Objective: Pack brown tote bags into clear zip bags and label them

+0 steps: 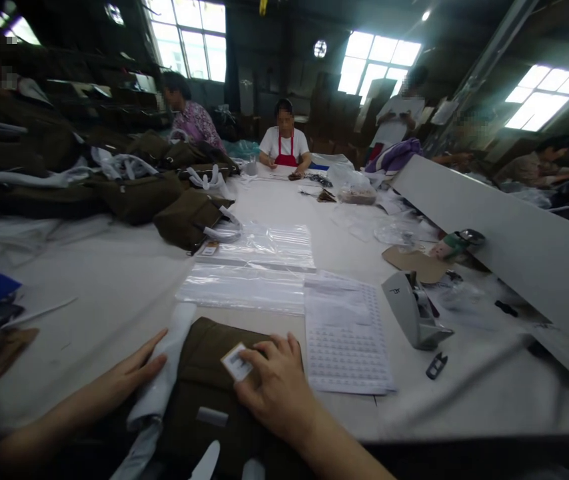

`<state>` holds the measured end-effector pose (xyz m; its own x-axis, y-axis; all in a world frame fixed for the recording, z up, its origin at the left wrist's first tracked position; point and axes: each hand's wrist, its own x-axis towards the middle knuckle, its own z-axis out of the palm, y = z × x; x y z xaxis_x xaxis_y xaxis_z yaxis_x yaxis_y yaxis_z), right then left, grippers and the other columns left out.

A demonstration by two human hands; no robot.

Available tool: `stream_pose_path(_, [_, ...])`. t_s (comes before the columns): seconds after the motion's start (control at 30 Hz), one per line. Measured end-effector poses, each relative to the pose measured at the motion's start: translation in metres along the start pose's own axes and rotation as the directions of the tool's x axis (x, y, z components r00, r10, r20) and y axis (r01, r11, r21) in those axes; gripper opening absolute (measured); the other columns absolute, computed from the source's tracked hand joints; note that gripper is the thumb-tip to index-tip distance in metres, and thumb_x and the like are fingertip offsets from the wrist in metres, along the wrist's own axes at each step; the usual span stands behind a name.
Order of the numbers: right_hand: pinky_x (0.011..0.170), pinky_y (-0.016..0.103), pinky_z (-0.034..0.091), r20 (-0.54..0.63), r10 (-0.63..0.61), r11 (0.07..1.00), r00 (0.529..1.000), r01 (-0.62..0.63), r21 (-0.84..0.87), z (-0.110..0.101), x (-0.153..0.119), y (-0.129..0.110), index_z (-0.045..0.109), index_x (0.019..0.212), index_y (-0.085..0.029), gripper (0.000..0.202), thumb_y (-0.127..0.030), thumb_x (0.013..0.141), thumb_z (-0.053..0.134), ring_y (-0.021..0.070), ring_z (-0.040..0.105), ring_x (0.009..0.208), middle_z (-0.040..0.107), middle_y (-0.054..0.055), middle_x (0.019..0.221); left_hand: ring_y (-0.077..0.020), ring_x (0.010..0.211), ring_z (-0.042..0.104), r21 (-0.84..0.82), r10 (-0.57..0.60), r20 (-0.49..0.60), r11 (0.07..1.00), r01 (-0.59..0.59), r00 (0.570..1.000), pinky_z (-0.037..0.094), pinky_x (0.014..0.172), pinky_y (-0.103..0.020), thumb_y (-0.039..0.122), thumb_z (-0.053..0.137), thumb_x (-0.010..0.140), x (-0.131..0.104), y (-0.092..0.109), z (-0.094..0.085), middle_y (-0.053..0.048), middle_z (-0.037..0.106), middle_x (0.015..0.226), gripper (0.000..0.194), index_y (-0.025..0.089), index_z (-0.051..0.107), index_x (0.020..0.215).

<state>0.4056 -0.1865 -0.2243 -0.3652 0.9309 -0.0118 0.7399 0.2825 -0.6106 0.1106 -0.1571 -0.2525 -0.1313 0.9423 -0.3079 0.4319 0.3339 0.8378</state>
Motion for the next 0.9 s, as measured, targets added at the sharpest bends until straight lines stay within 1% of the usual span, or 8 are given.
stream_pose_path(0.13, [0.108, 0.049, 0.020, -0.144, 0.302, 0.940, 0.942, -0.269, 0.212, 0.013, -0.024, 0.038, 0.052, 0.121, -0.026, 0.046, -0.043, 0.078, 0.056, 0.0283, 0.036, 0.123, 0.048, 0.007, 0.126, -0.0318, 0.123, 0.043, -0.118, -0.181, 0.193, 0.971, 0.206, 0.964, 0.032, 0.104, -0.043, 0.063, 0.065, 0.058, -0.008, 0.012, -0.001, -0.008, 0.045, 0.136, 0.079, 0.024, 0.052, 0.125])
stream_pose_path(0.23, [0.109, 0.047, 0.021, -0.072, 0.519, 0.766, 0.852, -0.426, 0.482, 0.026, -0.041, 0.056, 0.031, 0.137, -0.018, 0.072, -0.049, 0.077, 0.056, 0.0279, 0.029, 0.130, 0.036, 0.012, 0.138, -0.0322, 0.108, 0.057, -0.247, -0.237, 0.270, 0.920, 0.305, 0.933, 0.048, 0.089, -0.040, 0.064, 0.061, 0.063, -0.023, 0.026, 0.005, -0.009, 0.059, 0.122, 0.072, 0.026, 0.054, 0.123])
stream_pose_path(0.3, [0.109, 0.048, 0.021, -0.022, 0.549, 0.689, 0.835, -0.437, 0.578, 0.025, -0.039, 0.058, 0.028, 0.138, -0.018, 0.075, -0.050, 0.077, 0.056, 0.0280, 0.029, 0.131, 0.036, 0.012, 0.138, -0.0323, 0.101, 0.061, -0.300, -0.235, 0.258, 0.903, 0.309, 0.937, 0.051, 0.082, -0.039, 0.064, 0.059, 0.065, -0.026, 0.034, 0.009, -0.009, 0.065, 0.112, 0.070, 0.025, 0.053, 0.123])
stream_pose_path(0.37, [0.109, 0.047, 0.020, -0.068, 0.491, 0.714, 0.868, -0.357, 0.603, 0.014, -0.024, 0.057, 0.029, 0.137, -0.021, 0.073, -0.048, 0.076, 0.058, 0.0269, 0.030, 0.130, 0.037, 0.010, 0.139, -0.0319, 0.102, 0.060, -0.324, -0.158, 0.260, 0.915, 0.241, 0.953, 0.050, 0.084, -0.040, 0.063, 0.057, 0.068, -0.021, 0.036, 0.011, -0.009, 0.066, 0.110, 0.070, 0.025, 0.050, 0.126])
stream_pose_path(0.43, [0.110, 0.044, 0.019, -0.186, 0.358, 0.799, 0.915, -0.197, 0.568, -0.001, 0.000, 0.059, 0.029, 0.137, -0.022, 0.072, -0.044, 0.076, 0.060, 0.0251, 0.029, 0.131, 0.035, 0.008, 0.141, -0.0308, 0.111, 0.055, -0.350, 0.014, 0.221, 0.935, 0.066, 0.975, 0.045, 0.093, -0.040, 0.062, 0.055, 0.071, -0.008, 0.029, 0.015, -0.010, 0.062, 0.117, 0.071, 0.024, 0.044, 0.130])
stream_pose_path(0.57, [0.109, 0.040, 0.023, -0.347, 0.023, 0.869, 0.937, 0.153, 0.470, -0.001, 0.040, 0.080, 0.024, 0.137, -0.017, 0.077, -0.040, 0.074, 0.061, 0.0248, 0.032, 0.129, 0.033, 0.011, 0.140, -0.0305, 0.128, 0.036, -0.301, 0.344, -0.018, 0.893, -0.334, 0.939, 0.026, 0.108, -0.041, 0.055, 0.060, 0.070, 0.010, -0.009, 0.035, -0.014, 0.043, 0.136, 0.081, 0.017, 0.032, 0.135])
stream_pose_path(0.77, [0.109, 0.046, 0.023, -0.408, -0.007, 0.885, 0.913, 0.196, 0.422, 0.061, 0.007, 0.107, 0.023, 0.137, -0.019, 0.071, -0.034, 0.077, 0.058, 0.0276, 0.028, 0.131, 0.032, 0.012, 0.140, -0.0304, 0.135, 0.019, -0.122, 0.377, -0.128, 0.912, -0.392, 0.917, 0.013, 0.111, -0.046, 0.051, 0.054, 0.077, -0.019, -0.082, 0.062, -0.012, 0.024, 0.147, 0.070, 0.019, 0.032, 0.134])
stream_pose_path(0.9, [0.107, 0.050, 0.027, -0.406, 0.007, 0.924, 0.914, 0.149, 0.352, 0.068, -0.005, 0.106, 0.017, 0.140, -0.022, 0.069, -0.031, 0.082, 0.053, 0.0280, 0.027, 0.132, 0.030, 0.011, 0.142, -0.0322, 0.132, 0.027, -0.019, 0.389, -0.120, 0.919, -0.394, 0.913, 0.022, 0.109, -0.049, 0.052, 0.051, 0.078, -0.018, -0.091, 0.054, -0.011, 0.031, 0.144, 0.068, 0.020, 0.033, 0.135])
